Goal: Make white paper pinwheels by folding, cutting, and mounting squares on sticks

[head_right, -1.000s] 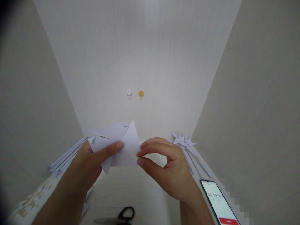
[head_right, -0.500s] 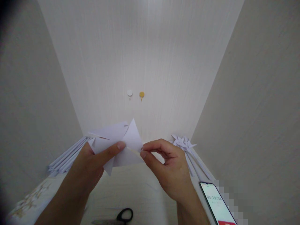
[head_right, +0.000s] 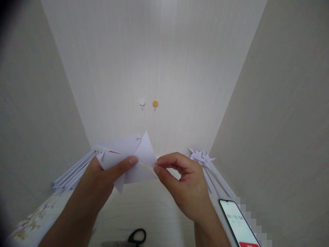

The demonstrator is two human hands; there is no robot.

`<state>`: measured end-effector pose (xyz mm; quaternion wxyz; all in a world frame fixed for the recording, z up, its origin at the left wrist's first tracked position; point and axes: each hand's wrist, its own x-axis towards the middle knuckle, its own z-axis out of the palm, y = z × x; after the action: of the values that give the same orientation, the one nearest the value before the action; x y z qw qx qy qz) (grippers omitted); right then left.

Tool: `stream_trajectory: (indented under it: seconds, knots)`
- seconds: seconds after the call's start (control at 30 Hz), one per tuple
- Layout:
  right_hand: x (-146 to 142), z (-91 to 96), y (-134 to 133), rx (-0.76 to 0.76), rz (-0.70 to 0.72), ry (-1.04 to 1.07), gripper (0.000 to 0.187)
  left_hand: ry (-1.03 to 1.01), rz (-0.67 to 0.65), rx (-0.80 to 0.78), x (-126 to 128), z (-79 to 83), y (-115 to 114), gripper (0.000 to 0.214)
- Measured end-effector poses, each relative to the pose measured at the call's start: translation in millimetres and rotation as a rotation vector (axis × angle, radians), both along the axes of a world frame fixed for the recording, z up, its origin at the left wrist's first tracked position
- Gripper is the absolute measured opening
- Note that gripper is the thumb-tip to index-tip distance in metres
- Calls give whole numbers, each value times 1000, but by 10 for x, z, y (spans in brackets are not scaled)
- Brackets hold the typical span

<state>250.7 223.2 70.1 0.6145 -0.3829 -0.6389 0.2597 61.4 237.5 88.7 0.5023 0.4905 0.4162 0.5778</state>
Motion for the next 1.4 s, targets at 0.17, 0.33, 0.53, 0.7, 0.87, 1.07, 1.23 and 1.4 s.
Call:
stream_trajectory:
  seconds: [0.17, 0.33, 0.53, 0.7, 0.87, 1.07, 1.23, 1.4]
  knots:
    - [-24, 27, -2, 15, -22, -6, 7, 1, 12, 6, 2, 4, 0, 27]
    - [-18, 23, -2, -25, 1, 25, 6, 6, 18, 18, 10, 11, -9, 24]
    - [-31, 24, 9, -20, 1, 37, 7, 18, 17, 26, 7, 4, 0, 27]
    - [-55, 22, 17, -35, -7, 78, 11, 35, 32, 51, 25, 13, -3, 26]
    - [-90, -1, -33, -69, 21, 118, 18, 90, 36, 70, -17, -7, -25, 24]
    - [-198, -238, -320, -223, 95, 130, 24, 169, -43, -16, -209, -383, -232, 32]
    - [-447, -590, -758, -356, 88, 102, 21, 54, 17, -147, -346, -833, -689, 37]
    - [-748, -845, -1119, -425, 78, 118, 24, -92, 48, -163, -522, -1061, -1148, 37]
